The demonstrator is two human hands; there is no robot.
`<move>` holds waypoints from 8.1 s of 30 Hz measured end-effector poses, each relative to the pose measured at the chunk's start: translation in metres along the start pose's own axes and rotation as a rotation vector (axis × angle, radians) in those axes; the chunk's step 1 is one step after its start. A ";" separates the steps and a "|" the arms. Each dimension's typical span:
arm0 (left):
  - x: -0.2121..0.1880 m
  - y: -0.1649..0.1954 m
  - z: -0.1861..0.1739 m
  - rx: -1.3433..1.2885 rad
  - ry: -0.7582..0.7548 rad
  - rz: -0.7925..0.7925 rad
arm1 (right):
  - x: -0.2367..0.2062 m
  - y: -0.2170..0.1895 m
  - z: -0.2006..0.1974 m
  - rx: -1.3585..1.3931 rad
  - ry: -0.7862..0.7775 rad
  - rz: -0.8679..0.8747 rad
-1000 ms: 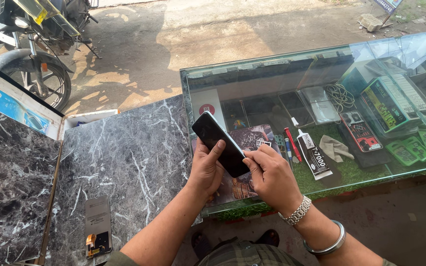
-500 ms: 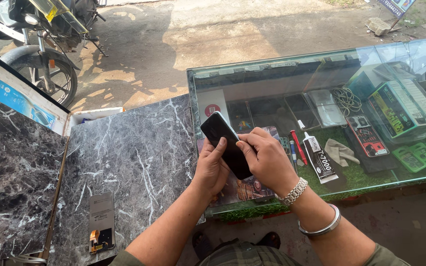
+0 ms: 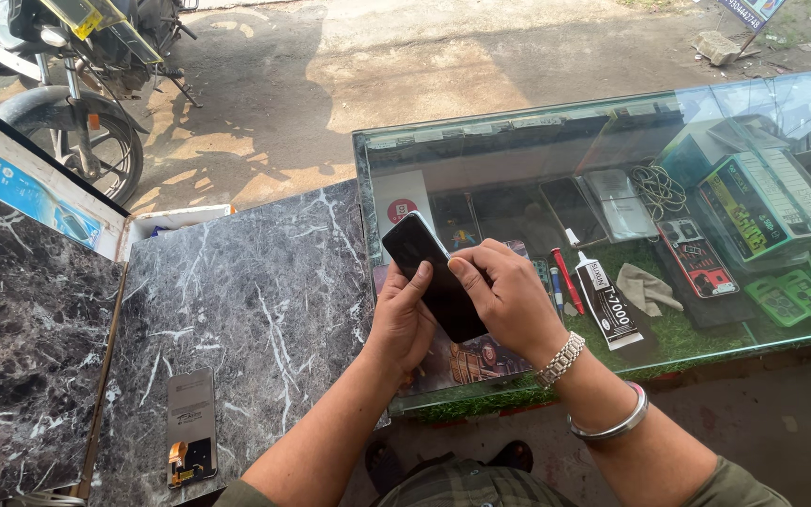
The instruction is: The person works on an opened smartphone at a glass display counter, using a red screwdriver to tighten screws inside the phone body. They then apply adhesive from a T-7000 tube, align a blue back cover onto the phone, press it into place, and hold the assembled phone.
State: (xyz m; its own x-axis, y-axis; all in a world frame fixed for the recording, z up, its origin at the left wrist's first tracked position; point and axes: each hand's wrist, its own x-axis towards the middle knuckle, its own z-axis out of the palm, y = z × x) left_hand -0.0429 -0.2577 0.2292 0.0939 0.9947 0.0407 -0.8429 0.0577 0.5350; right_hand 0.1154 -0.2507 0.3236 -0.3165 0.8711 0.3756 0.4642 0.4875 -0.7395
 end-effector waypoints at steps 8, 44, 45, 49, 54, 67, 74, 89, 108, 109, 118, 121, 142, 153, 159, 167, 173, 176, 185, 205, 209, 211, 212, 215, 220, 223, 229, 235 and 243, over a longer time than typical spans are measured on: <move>-0.002 -0.004 0.004 0.067 -0.021 -0.013 | 0.016 0.003 0.004 0.004 0.058 -0.062; -0.004 -0.018 -0.002 0.264 -0.057 0.140 | 0.012 0.006 -0.001 0.257 -0.005 -0.064; -0.004 -0.019 -0.003 0.261 -0.060 0.153 | 0.008 0.007 -0.001 0.179 -0.032 0.008; -0.003 -0.022 -0.006 0.304 -0.077 0.183 | -0.001 0.015 0.001 0.214 -0.008 0.104; -0.003 -0.016 -0.009 0.224 -0.139 0.080 | -0.004 0.036 0.001 0.751 0.173 0.209; -0.025 -0.006 0.027 1.010 -0.191 0.389 | 0.001 0.039 -0.081 0.322 -0.042 -0.109; -0.028 -0.006 0.033 1.206 -0.208 0.440 | 0.009 0.025 -0.100 -0.105 -0.314 -0.226; -0.002 -0.004 -0.011 -0.009 -0.037 0.212 | -0.050 0.058 -0.020 0.517 -0.059 0.224; -0.029 0.025 0.055 0.908 -0.205 0.315 | -0.033 0.001 -0.037 -0.002 0.178 -0.310; -0.027 0.021 0.052 0.880 -0.189 0.284 | -0.033 0.004 -0.037 -0.013 0.190 -0.321; -0.014 0.003 0.010 0.928 -0.201 0.098 | -0.029 0.013 -0.037 0.021 0.271 -0.256; -0.016 0.005 0.009 0.964 -0.202 0.096 | -0.026 0.007 -0.044 -0.028 0.245 -0.273; -0.039 0.008 0.039 0.269 0.113 0.203 | -0.049 0.050 -0.035 1.070 0.346 0.395; -0.037 0.044 0.028 0.453 0.042 0.219 | -0.044 0.053 -0.068 0.914 -0.093 0.295; -0.037 0.055 0.028 0.483 0.019 0.195 | -0.046 0.050 -0.067 0.788 -0.095 0.276; -0.040 0.066 0.031 0.567 0.029 0.141 | -0.060 0.057 -0.053 0.777 -0.036 0.277; -0.034 0.069 0.037 0.433 0.046 0.137 | -0.065 0.055 -0.043 0.882 0.038 0.286; -0.033 0.055 0.045 0.148 0.134 0.156 | -0.068 0.049 -0.021 1.093 0.159 0.345; -0.052 -0.003 0.059 0.341 0.044 0.255 | -0.080 0.036 -0.001 1.124 0.204 0.408; -0.010 0.013 0.018 0.603 -0.003 0.139 | -0.039 0.077 -0.061 -0.354 0.045 0.054; -0.013 0.011 0.016 0.688 0.030 0.162 | -0.021 0.076 -0.049 -0.463 0.004 -0.122; -0.014 0.011 0.014 0.691 0.017 0.187 | -0.014 0.076 -0.046 -0.450 -0.040 -0.002; -0.015 0.010 0.013 0.690 0.012 0.199 | -0.012 0.076 -0.045 -0.444 -0.065 0.059; -0.016 0.010 0.009 0.858 0.024 0.224 | -0.007 0.079 -0.045 -0.356 -0.138 0.217; -0.018 0.012 0.012 1.037 0.037 0.262 | -0.011 0.081 -0.038 0.455 -0.168 0.377; -0.020 0.011 0.019 1.053 0.011 0.300 | -0.019 0.076 -0.028 0.914 -0.148 0.566; -0.023 0.012 0.025 1.132 -0.017 0.312 | -0.027 0.057 -0.005 0.935 -0.113 0.532; -0.023 0.011 0.024 1.141 0.023 0.290 | -0.024 0.047 0.007 0.876 0.050 0.529; -0.024 0.012 0.021 1.107 0.018 0.332 | -0.023 0.046 0.012 0.885 0.082 0.483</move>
State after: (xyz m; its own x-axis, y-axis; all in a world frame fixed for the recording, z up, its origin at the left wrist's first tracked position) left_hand -0.0445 -0.2830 0.2520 -0.0601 0.9486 0.3106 0.1025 -0.3037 0.9473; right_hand 0.1342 -0.2487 0.2749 -0.1837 0.9811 -0.0606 -0.2632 -0.1085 -0.9586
